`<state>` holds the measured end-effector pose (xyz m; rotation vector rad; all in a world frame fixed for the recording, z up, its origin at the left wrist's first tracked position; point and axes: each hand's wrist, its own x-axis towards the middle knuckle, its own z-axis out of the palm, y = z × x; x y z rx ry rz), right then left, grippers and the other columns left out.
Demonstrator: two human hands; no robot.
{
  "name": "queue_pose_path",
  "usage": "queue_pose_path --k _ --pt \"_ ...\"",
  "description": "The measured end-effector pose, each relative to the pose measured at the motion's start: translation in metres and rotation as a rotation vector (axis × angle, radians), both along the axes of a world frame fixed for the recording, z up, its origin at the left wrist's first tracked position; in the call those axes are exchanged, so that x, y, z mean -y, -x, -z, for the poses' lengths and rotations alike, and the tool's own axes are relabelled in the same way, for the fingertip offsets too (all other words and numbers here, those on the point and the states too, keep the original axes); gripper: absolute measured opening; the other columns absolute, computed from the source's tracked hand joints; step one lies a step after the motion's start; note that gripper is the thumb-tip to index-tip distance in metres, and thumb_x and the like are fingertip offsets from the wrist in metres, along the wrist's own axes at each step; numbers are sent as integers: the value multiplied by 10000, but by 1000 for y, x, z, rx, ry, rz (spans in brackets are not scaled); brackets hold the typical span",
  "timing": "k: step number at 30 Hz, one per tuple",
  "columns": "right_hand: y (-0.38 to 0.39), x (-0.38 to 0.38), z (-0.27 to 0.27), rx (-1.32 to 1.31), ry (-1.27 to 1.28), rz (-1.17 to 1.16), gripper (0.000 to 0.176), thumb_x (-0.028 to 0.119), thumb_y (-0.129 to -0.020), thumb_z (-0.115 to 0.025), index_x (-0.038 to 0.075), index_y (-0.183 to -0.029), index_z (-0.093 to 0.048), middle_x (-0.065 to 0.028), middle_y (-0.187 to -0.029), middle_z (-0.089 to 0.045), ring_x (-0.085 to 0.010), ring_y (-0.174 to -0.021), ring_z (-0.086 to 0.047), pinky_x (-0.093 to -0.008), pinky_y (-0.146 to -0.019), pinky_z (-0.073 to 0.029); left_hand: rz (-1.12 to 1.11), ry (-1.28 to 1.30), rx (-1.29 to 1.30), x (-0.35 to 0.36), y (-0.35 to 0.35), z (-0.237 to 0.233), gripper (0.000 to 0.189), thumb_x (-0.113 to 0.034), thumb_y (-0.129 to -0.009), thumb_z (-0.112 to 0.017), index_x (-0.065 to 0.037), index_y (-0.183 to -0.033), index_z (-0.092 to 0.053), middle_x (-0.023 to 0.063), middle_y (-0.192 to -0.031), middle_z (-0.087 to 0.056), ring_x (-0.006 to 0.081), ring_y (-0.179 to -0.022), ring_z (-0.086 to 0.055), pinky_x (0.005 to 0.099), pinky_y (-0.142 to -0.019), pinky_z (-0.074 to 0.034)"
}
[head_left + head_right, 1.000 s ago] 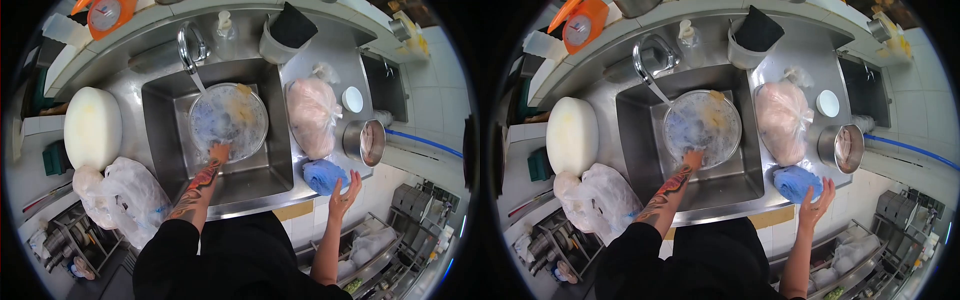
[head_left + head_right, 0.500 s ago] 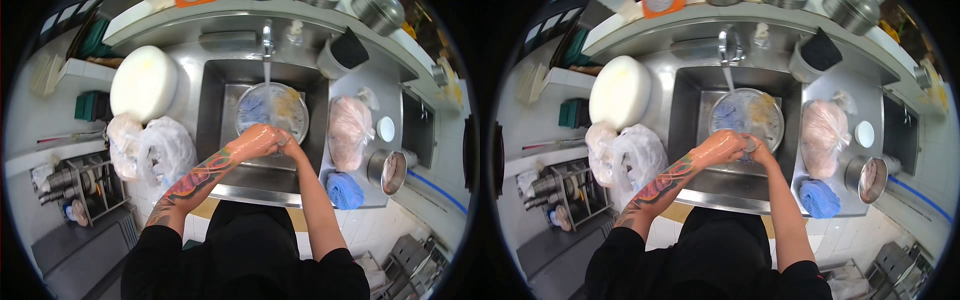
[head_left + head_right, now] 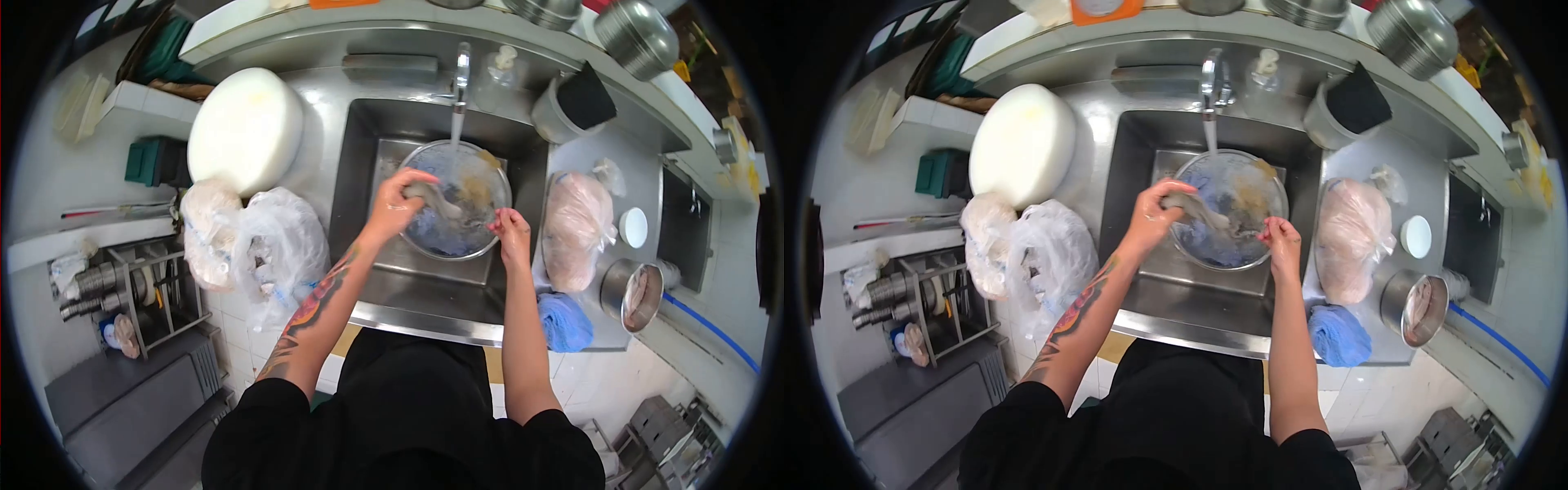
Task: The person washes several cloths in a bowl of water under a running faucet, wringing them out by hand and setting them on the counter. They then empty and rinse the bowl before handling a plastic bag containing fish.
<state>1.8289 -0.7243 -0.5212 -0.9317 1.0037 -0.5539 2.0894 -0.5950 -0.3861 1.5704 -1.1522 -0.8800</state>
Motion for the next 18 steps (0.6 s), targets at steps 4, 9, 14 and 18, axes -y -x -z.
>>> queue_pose_path --k 4,9,14,18 --pt "9 2 56 -200 9 28 154 162 -1003 -623 28 -1047 -686 -58 -771 -655 -132 -656 -639 -293 -621 -558 -282 -74 -691 4 2 61 520 91 -783 -595 -44 -1281 -658 70 -1164 -676 181 -1111 -625 295 -939 -494" --pt "-11 -26 110 -765 613 -467 313 83 -912 -668 33 -1221 -648 -179 -1092 -691 -373 -991 -684 -438 -864 -555 -246 -200 -286 -5 22 201 500 66 -826 -625 -58 -1309 -639 109 -1250 -661 228 -1155 -623 316 -965 -493" --pt "-38 10 125 -696 847 -216 525 35 -888 -636 57 -1400 -523 -259 -1406 -509 -450 -1245 -531 -497 -1046 -454 -239 -534 570 -54 65 252 367 65 -781 -644 -29 -1133 -683 176 -1069 -649 358 -1052 -641 387 -893 -519" --pt "-65 38 142 -747 1096 -219 465 80 -924 -597 60 -1386 -538 -246 -1352 -539 -444 -1244 -530 -501 -1023 -472 -68 -732 604 -60 85 271 280 28 -744 -662 -56 -1010 -689 137 -1022 -643 364 -1063 -620 433 -891 -491"
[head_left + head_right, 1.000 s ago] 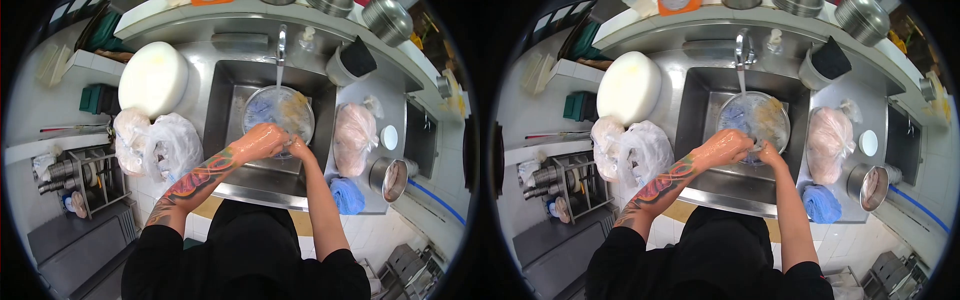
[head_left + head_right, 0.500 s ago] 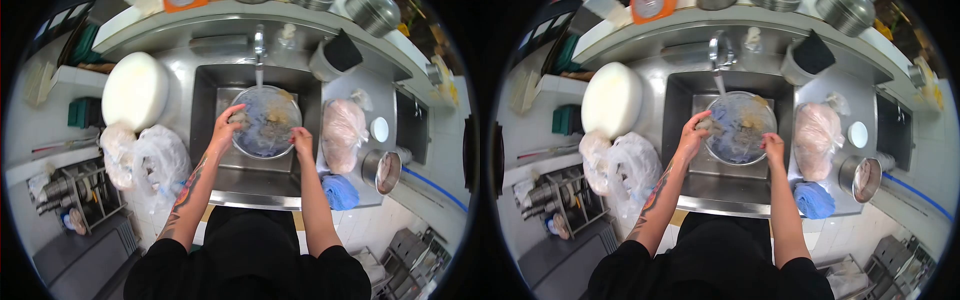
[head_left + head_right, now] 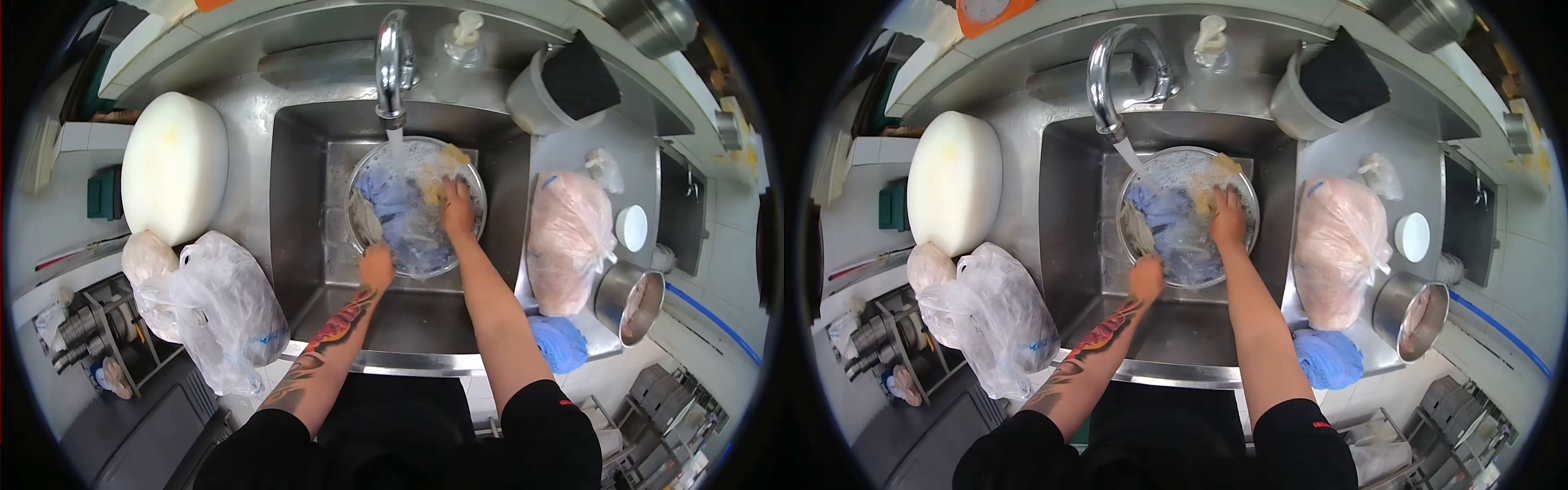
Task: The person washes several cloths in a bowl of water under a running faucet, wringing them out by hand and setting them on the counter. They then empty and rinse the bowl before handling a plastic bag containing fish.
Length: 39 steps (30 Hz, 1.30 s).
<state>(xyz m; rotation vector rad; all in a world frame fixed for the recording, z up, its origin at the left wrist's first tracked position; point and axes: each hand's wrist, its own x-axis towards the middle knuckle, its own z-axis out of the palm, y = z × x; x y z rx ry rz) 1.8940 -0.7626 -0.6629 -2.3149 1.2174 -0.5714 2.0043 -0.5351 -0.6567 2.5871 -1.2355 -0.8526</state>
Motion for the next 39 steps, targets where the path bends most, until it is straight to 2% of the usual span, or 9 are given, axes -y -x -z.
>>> queue_pose_path --k 2,7,10,13,16,21,27,35,39 --pt "-4 -4 5 -378 -548 211 439 136 -954 -573 95 -1390 -548 -244 -1346 -559 -430 -1237 -554 -488 -1002 -490 312 23 205 17 13 -6 247 -96 -719 -750 -97 -954 -676 120 -1045 -639 300 -1035 -617 454 -868 -443" --pt "28 -35 56 -823 -362 -195 265 235 -937 -647 148 -1176 -720 -193 -1176 -699 -395 -1023 -684 -480 -878 -549 411 333 97 27 20 16 165 -193 -781 -754 -99 -908 -706 90 -922 -675 267 -1000 -629 487 -885 -426" --pt "31 -29 -12 -567 -463 -154 154 158 -881 -690 11 -882 -734 -183 -949 -732 -380 -911 -698 -481 -791 -547 390 182 26 13 11 53 210 -248 -870 -714 -39 -858 -693 122 -868 -691 338 -886 -649 519 -809 -463" --pt "41 -29 -105 -238 -548 -6 200 193 -850 -764 -3 -825 -735 -159 -811 -711 -320 -760 -674 -429 -701 -521 59 -59 -307 30 -15 -12 362 -360 -924 -665 -6 -863 -701 180 -919 -723 401 -809 -670 489 -741 -506" --pt "54 -39 -177 86 -488 -57 233 239 -836 -794 23 -764 -741 -117 -722 -666 -307 -740 -650 -400 -653 -486 -38 311 -384 36 -33 -101 330 -317 -909 -682 13 -919 -671 165 -857 -695 310 -682 -645 430 -631 -484" --pt "61 -43 -280 262 -281 -66 102 72 -882 -731 -11 -942 -729 -90 -852 -660 -212 -835 -630 -327 -694 -492 -396 658 -779 19 -39 -167 143 -71 -876 -600 -9 -999 -640 58 -760 -561 95 -692 -482 269 -598 -396" --pt "28 -27 -286 724 -558 116 250 23 -976 -616 -41 -1213 -664 -64 -1046 -603 -121 -939 -597 -256 -851 -485 -236 758 -380 51 -71 -176 204 -29 -843 -577 24 -1027 -648 123 -946 -625 224 -851 -603 312 -769 -479" --pt "-4 6 -71 379 -323 238 152 59 -911 -664 34 -1027 -759 -146 -963 -699 -291 -882 -673 -361 -804 -521 426 -60 -433 73 -58 -33 298 -55 -850 -576 -82 -1117 -706 174 -1172 -650 393 -1052 -639 502 -913 -527" --pt "4 -27 6 6 -107 126 174 62 -855 -684 65 -1009 -765 -182 -993 -720 -386 -959 -678 -448 -859 -532 129 567 31 122 -82 4 306 -109 -840 -616 -82 -1131 -707 179 -1248 -625 405 -1115 -611 526 -914 -527"
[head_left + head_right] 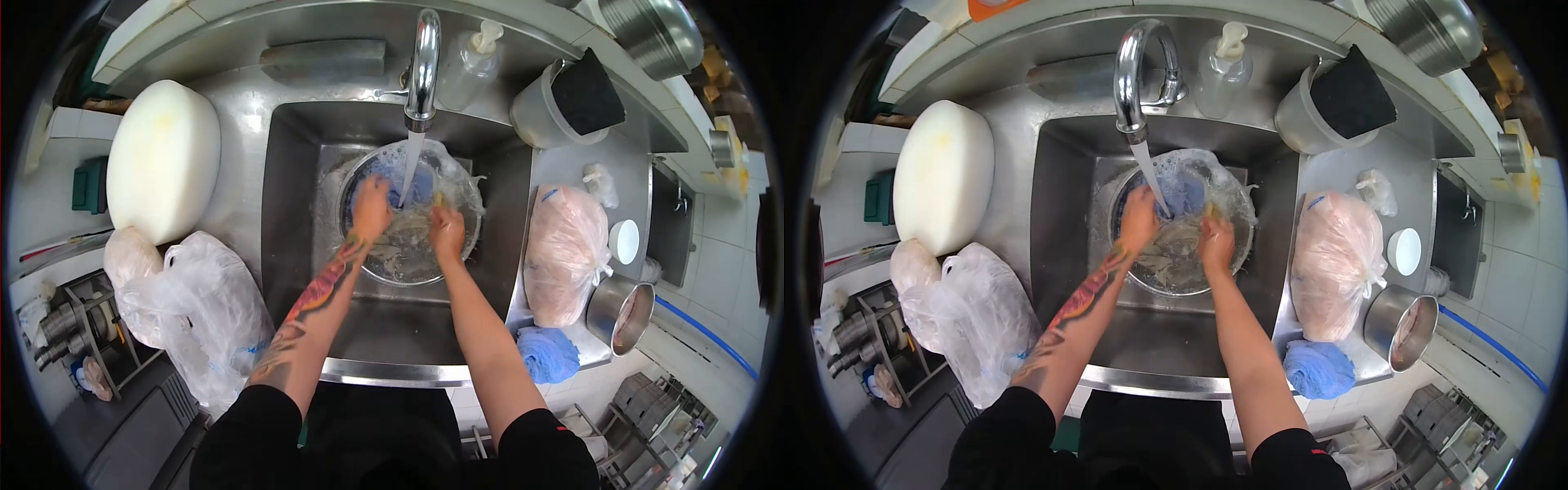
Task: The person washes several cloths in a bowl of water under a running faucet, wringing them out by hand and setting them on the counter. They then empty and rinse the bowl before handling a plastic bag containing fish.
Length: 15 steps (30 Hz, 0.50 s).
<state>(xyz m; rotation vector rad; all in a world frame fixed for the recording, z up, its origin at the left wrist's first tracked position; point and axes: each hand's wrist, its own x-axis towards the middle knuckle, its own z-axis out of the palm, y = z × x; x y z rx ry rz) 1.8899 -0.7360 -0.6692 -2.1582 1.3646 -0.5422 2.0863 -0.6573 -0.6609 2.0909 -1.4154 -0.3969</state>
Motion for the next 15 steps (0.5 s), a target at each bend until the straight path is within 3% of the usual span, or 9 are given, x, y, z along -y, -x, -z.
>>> queue_pose_path --k 1,3,5,7,9,10,12,14,15 --pt "5 -11 4 -6 -2 -1 174 62 -855 -684 65 -1009 -765 -182 -993 -720 -386 -959 -678 -448 -859 -532 -81 -77 42 6 -13 18 297 -118 -834 -635 -77 -1120 -705 187 -1287 -602 409 -1150 -592 519 -909 -533" --pt "16 -29 7 -330 -40 -67 188 42 -849 -675 83 -1005 -770 -175 -997 -719 -389 -957 -673 -468 -857 -523 -162 -156 80 -2 -20 48 290 -127 -828 -654 -72 -1109 -703 194 -1325 -579 412 -1185 -573 512 -904 -539" --pt "25 -32 11 -463 -207 -131 214 58 -850 -676 91 -1041 -766 -183 -1021 -719 -388 -963 -670 -454 -848 -525 -156 -444 135 -25 -12 65 250 -121 -824 -679 -72 -1069 -699 206 -1208 -645 411 -1082 -635 503 -878 -553" --pt "42 -35 19 -590 -378 -185 242 73 -852 -677 98 -1077 -763 -192 -1045 -718 -387 -968 -667 -439 -840 -527 -101 -557 111 -45 -6 59 232 -146 -835 -691 -65 -1053 -699 202 -1118 -678 407 -1001 -662 511 -855 -552" --pt "53 -30 26 -134 -471 -81 235 65 -924 -600 80 -1106 -748 -176 -1043 -720 -322 -963 -681 -380 -848 -524 -56 -661 100 -56 -3 37 221 -170 -846 -702 -58 -1036 -699 198 -1028 -711 403 -921 -690 520 -831 -551" --pt "49 -24 8 -125 -463 -80 235 65 -924 -600 80 -1106 -748 -176 -1043 -720 -322 -963 -681 -380 -848 -524 -99 -490 46 -57 -4 10 235 -206 -856 -714 -49 -1030 -702 196 -957 -720 402 -868 -698 522 -800 -548" --pt "37 -11 -69 329 -420 -39 199 47 -940 -595 51 -1074 -741 -111 -859 -699 -215 -783 -658 -344 -721 -509 -133 -312 -1 -55 -7 -54 257 -241 -866 -726 -40 -1023 -705 195 -886 -729 402 -815 -705 525 -769 -545" --pt "21 -9 -139 405 -449 -85 187 44 -943 -606 41 -1076 -736 -83 -825 -673 -162 -746 -623 -311 -690 -487 -109 -244 -253 -53 -10 -133 247 -220 -870 -748 -20 -1005 -698 182 -866 -715 287 -799 -720 440 -712 -544" --pt "13 -9 -172 475 -482 -133 176 40 -945 -617 31 -1079 -731 -55 -791 -646 -109 -709 -588 -278 -658 -466 -107 -242 -247 -53 -13 -164 247 -220 -870 -748 -20 -1005 -698 182 -866 -715 287 -799 -720 440 -712 -544"
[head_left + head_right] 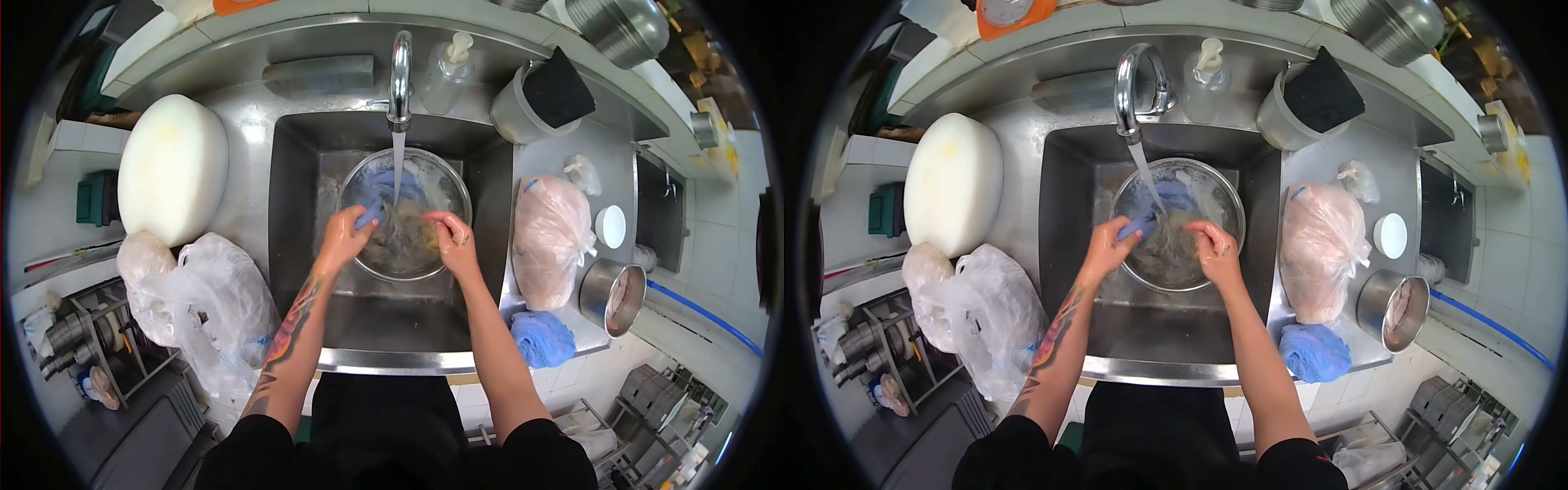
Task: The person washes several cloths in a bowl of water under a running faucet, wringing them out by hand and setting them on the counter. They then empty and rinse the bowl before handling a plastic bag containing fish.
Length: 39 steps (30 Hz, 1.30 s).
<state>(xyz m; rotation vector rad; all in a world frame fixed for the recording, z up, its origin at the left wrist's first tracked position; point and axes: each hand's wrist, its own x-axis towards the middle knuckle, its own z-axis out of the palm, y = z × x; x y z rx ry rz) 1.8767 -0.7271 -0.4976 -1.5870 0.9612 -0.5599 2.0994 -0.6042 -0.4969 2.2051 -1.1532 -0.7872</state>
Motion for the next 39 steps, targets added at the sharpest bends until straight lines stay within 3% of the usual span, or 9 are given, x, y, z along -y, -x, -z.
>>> queue_pose_path --k 5,9,12,14,18,22,29,33,39 --pt "-28 17 -150 27 124 -264 469 88 -825 -806 84 -1281 -695 -28 -877 -642 -79 -691 -482 -275 -640 -447 85 271 -490 8 -12 -146 190 -90 -881 -732 5 -1036 -679 69 -959 -684 99 -824 -629 288 -742 -520" --pt "-44 13 -235 106 203 -428 699 87 -757 -847 114 -1412 -607 -39 -853 -603 -121 -656 -414 -287 -623 -436 115 411 -651 22 -2 -224 295 -79 -886 -731 22 -1151 -647 50 -1051 -682 110 -920 -640 277 -817 -519" --pt "-57 0 -258 72 325 -467 854 35 -697 -844 113 -1486 -525 -111 -936 -662 -202 -683 -542 -304 -669 -490 75 521 -845 31 13 -246 446 -61 -894 -714 22 -1307 -567 73 -1153 -650 126 -1044 -628 276 -876 -514" --pt "-64 -3 -240 121 510 -293 920 15 -710 -817 125 -1541 -437 -154 -926 -659 -355 -802 -640 -398 -746 -520 -84 546 -1170 32 20 -236 554 1 -904 -668 22 -1427 -486 121 -1324 -579 177 -1196 -587 321 -989 -493" --pt "-67 9 -131 61 517 -226 700 -79 -778 -635 59 -1453 -511 -232 -1161 -680 -416 -1031 -681 -419 -884 -537 -278 593 -1412 33 23 -178 684 23 -906 -629 44 -1519 -326 201 -1443 -492 276 -1298 -549 398 -1107 -457" --pt "-73 17 34 -208 380 -146 453 -11 -830 -608 68 -1272 -660 -231 -1104 -704 -397 -1029 -697 -434 -907 -536 -604 573 -1248 4 29 -90 638 37 -925 -580 36 -1511 -326 210 -1463 -484 288 -1335 -527 426 -1120 -452" --pt "-70 -5 204 -802 263 -204 313 132 -881 -647 107 -1183 -728 -208 -985 -734 -376 -978 -707 -494 -848 -543 -573 199 -965 -80 47 26 580 16 -903 -578 -32 -1467 -451 131 -1401 -573 234 -1319 -534 368 -1053 -468" --pt "-73 9 125 -553 322 -22 230 152 -882 -665 69 -1078 -752 -188 -928 -742 -396 -893 -707 -464 -797 -544 -185 200 -623 -60 55 44 784 -59 -823 -695 -33 -1533 -363 189 -1506 -481 302 -1384 -476 438 -1102 -415" --pt "-52 4 -125 -136 -46 -167 185 173 -907 -693 -12 -888 -693 -54 -756 -686 -133 -710 -625 -297 -678 -472 -22 378 -71 22 74 -10 1059 -124 -701 -840 -78 -1590 -268 212 -1570 -402 377 -1453 -401 718 -1147 -183"
